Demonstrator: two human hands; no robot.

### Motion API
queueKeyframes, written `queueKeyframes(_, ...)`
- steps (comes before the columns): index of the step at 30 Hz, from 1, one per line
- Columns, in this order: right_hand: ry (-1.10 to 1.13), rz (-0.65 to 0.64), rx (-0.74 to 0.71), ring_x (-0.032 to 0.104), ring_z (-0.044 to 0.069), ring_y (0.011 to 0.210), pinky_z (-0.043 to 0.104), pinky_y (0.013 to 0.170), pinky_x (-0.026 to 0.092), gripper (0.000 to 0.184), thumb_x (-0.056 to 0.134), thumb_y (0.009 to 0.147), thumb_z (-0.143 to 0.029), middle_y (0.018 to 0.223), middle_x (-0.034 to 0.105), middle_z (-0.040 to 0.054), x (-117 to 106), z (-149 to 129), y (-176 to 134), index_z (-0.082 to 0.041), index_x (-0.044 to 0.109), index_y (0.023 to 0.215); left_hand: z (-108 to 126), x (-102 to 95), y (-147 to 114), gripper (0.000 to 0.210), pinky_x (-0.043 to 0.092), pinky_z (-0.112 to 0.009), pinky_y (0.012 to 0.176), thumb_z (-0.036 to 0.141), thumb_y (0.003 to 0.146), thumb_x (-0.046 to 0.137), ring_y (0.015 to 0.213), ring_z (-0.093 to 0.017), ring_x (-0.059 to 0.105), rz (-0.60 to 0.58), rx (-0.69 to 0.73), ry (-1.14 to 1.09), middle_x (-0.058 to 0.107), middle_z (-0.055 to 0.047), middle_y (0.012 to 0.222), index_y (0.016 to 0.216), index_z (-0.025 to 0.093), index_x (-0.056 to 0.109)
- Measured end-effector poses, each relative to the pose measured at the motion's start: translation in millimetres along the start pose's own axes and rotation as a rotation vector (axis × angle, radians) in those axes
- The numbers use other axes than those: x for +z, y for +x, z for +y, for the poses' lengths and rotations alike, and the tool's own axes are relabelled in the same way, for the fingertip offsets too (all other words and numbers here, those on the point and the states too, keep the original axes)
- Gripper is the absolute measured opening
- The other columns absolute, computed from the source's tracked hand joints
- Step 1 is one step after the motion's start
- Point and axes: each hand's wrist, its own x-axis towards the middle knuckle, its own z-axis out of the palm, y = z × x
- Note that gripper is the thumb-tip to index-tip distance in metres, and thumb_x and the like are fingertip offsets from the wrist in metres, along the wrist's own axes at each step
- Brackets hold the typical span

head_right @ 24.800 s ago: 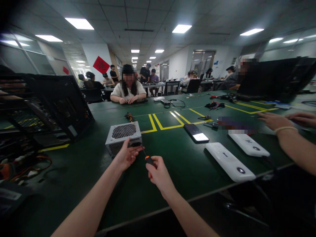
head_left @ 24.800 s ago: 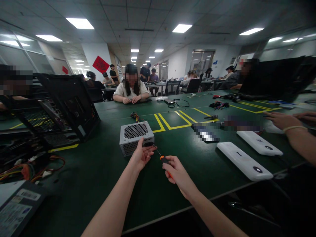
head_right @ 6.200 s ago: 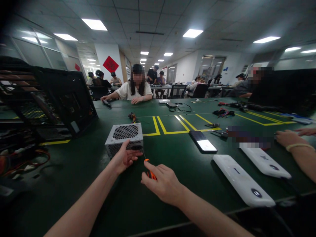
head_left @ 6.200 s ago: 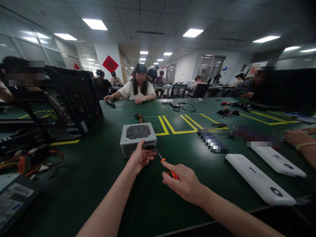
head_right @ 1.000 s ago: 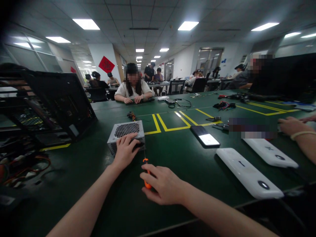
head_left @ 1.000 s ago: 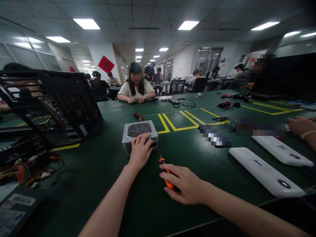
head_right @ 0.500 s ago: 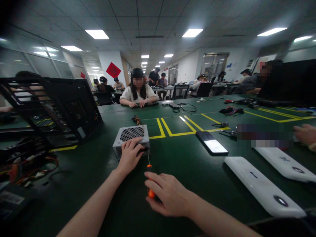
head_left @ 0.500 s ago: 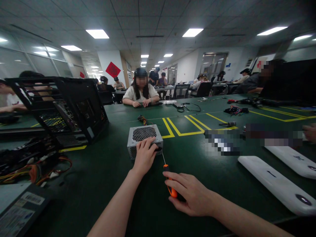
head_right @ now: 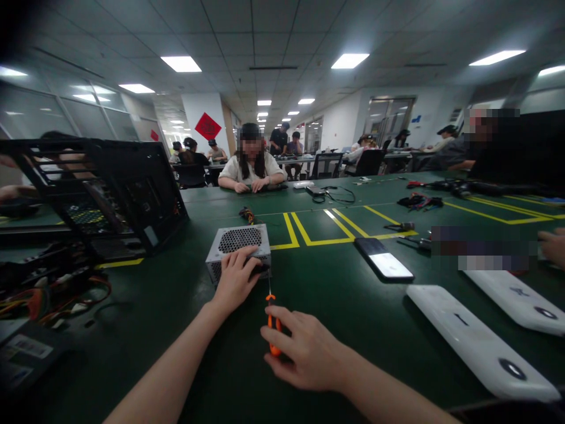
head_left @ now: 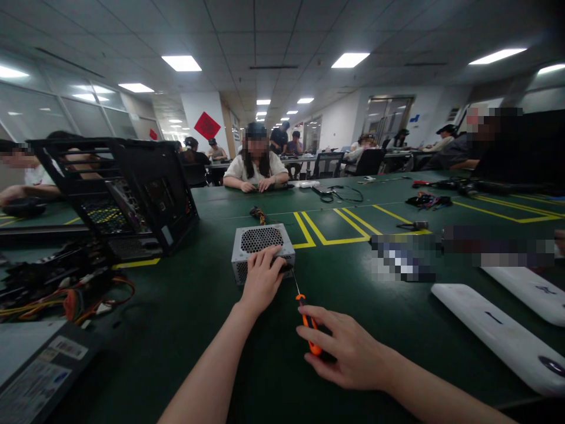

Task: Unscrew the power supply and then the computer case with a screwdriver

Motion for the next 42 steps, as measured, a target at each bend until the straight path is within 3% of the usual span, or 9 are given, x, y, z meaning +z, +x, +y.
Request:
queueKeyframes(8, -0.009, -0.009, -0.003, 0.056, 0.016, 0.081, 0.03, 0.066, 0.046, 0.028, 0.043, 0.08, -0.034, 0.112, 0.051, 0.0117, 6, 1, 0, -0.016, 0.049, 0.101, -1, 2.4, 0, 0.018, 0.026, -0.04, 0.09, 0.012, 0.071, 0.052, 0.116, -0.022, 0.033, 0.027, 0.021, -0.008, 0.041, -0.007, 0.125, 0.087, 0.022, 0.054)
queueKeyframes(17, 0.036, -0.075, -0.019, 0.052, 0.02, 0.095, 0.031, 0.072, 0.045, 0.032, 0.043, 0.079, -0.03, 0.114, 0.048, 0.0148, -4, -1, 3, -0.016, 0.047, 0.108, -2, 6.0, 2, 0.012, 0.028, -0.039, 0.088, 0.014, 0.069, 0.056, 0.114, -0.021, 0.037, 0.047, -0.007, -0.037, 0.047, -0.002, 0.122, 0.077, 0.022, 0.055)
queueKeyframes(21, 0.001, 0.0, -0.008, 0.056, 0.017, 0.082, 0.03, 0.067, 0.045, 0.032, 0.043, 0.08, -0.038, 0.109, 0.053, 0.0133, 2, 1, 1, -0.013, 0.05, 0.099, -2, 7.3, 2, 0.01, 0.028, -0.038, 0.087, 0.015, 0.069, 0.057, 0.113, -0.021, 0.037, 0.058, -0.014, -0.041, 0.048, -0.002, 0.121, 0.076, 0.022, 0.055)
queueKeyframes(25, 0.01, 0.022, 0.035, 0.055, 0.017, 0.085, 0.028, 0.066, 0.045, 0.028, 0.044, 0.079, -0.039, 0.109, 0.053, 0.0132, 7, 3, -1, -0.013, 0.051, 0.086, -2, 8.0, 1, 0.011, 0.028, -0.039, 0.087, 0.016, 0.069, 0.057, 0.113, -0.021, 0.038, 0.063, -0.016, -0.045, 0.049, -0.001, 0.12, 0.076, 0.023, 0.055)
queueKeyframes(31, -0.039, -0.084, -0.006, 0.055, 0.014, 0.075, 0.028, 0.062, 0.044, 0.025, 0.039, 0.082, -0.032, 0.114, 0.049, 0.0106, 2, 2, 2, -0.019, 0.051, 0.1, -2, 7.9, 1, 0.011, 0.028, -0.04, 0.087, 0.015, 0.068, 0.057, 0.112, -0.023, 0.038, 0.062, -0.01, -0.042, 0.048, -0.004, 0.121, 0.076, 0.022, 0.055)
queueKeyframes(36, 0.056, -0.121, 0.001, 0.053, 0.017, 0.089, 0.028, 0.07, 0.045, 0.035, 0.042, 0.081, -0.039, 0.116, 0.046, 0.0133, -3, 0, 4, -0.016, 0.049, 0.106, -3, 8.8, 1, 0.011, 0.028, -0.04, 0.086, 0.015, 0.068, 0.058, 0.112, -0.023, 0.038, 0.068, -0.008, -0.042, 0.048, -0.004, 0.12, 0.076, 0.022, 0.055)
queueKeyframes(42, 0.01, -0.042, -0.029, 0.055, 0.015, 0.077, 0.028, 0.065, 0.046, 0.035, 0.041, 0.081, -0.038, 0.115, 0.049, 0.0137, 3, 1, 2, -0.012, 0.047, 0.104, -2, 9.6, 1, 0.011, 0.029, -0.039, 0.085, 0.014, 0.067, 0.058, 0.111, -0.021, 0.039, 0.082, -0.005, -0.034, 0.05, -0.002, 0.119, 0.074, 0.022, 0.055)
